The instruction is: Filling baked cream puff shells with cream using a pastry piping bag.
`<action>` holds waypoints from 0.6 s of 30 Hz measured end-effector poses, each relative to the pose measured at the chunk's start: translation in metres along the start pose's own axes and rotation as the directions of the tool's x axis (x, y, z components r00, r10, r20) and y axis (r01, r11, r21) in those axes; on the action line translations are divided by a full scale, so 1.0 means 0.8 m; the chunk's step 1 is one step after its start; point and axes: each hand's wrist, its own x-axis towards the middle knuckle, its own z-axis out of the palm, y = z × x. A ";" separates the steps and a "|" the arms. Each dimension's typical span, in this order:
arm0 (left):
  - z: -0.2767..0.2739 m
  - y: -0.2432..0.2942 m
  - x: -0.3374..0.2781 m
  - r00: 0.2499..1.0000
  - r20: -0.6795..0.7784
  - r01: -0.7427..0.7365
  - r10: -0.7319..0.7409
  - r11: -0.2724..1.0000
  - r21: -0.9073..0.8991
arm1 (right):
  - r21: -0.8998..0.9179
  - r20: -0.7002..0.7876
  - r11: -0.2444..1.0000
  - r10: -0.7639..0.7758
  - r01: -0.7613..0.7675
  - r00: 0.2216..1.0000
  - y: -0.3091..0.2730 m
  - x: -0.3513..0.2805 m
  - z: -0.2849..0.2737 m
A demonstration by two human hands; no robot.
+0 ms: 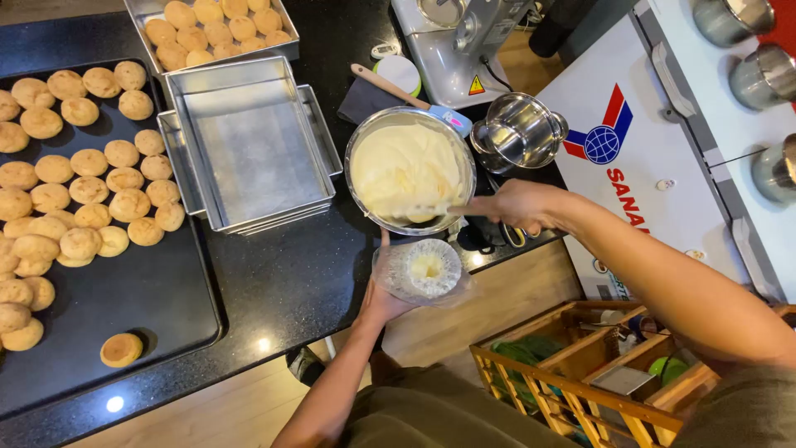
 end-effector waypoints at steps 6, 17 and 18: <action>-0.009 0.013 -0.003 0.995 0.053 0.082 -0.085 0.995 0.061 | -0.623 -0.432 0.759 -0.536 0.190 0.725 -0.016 -0.021 -0.026; 0.000 0.012 -0.002 1.000 -0.010 -0.016 0.016 0.999 0.033 | -0.759 -0.172 0.623 -0.472 0.189 0.864 0.008 0.070 -0.016; 0.001 0.014 -0.001 1.000 -0.016 -0.017 0.017 1.000 0.010 | -0.695 -0.155 0.686 -0.433 0.213 0.888 0.010 0.071 -0.016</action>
